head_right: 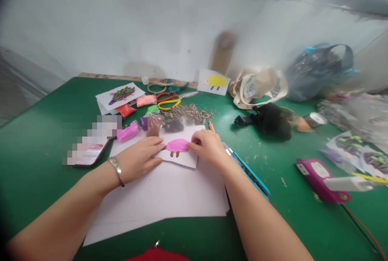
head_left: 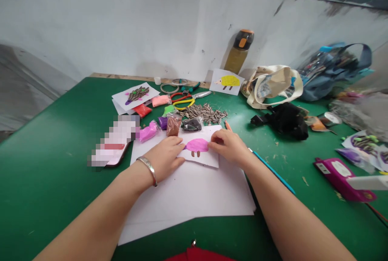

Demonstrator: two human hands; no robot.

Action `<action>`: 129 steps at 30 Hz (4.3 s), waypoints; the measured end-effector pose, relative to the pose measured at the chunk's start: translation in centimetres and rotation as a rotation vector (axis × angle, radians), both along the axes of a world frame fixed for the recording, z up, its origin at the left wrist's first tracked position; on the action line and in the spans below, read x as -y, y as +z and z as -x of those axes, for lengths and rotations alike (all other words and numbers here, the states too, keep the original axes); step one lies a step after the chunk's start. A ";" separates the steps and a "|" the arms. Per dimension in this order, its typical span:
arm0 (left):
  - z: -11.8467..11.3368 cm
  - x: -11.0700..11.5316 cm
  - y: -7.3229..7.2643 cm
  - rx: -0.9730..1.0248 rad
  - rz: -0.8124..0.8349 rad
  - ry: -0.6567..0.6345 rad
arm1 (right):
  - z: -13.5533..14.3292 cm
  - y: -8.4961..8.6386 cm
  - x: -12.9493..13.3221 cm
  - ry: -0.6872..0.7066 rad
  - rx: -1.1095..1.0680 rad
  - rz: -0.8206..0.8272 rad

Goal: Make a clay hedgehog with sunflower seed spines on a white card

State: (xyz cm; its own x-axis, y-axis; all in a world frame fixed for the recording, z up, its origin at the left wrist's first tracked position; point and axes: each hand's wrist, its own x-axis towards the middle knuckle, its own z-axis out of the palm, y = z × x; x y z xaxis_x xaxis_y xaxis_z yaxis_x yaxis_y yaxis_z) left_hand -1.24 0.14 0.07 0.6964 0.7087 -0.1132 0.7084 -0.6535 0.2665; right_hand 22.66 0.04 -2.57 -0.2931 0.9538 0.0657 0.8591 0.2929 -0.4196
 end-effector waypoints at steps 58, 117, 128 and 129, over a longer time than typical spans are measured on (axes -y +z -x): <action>0.5 0.0 -0.7 0.022 -0.039 0.002 | 0.5 0.1 1.6 0.177 0.269 -0.124; 0.3 0.0 -0.4 0.024 0.015 0.001 | 0.6 0.5 1.1 0.074 0.109 -0.092; 0.2 0.1 -0.3 0.029 0.004 -0.004 | 1.6 0.3 1.4 0.084 0.271 -0.128; 0.2 0.0 -0.4 0.033 0.003 -0.005 | 1.7 0.4 1.5 0.092 0.298 -0.138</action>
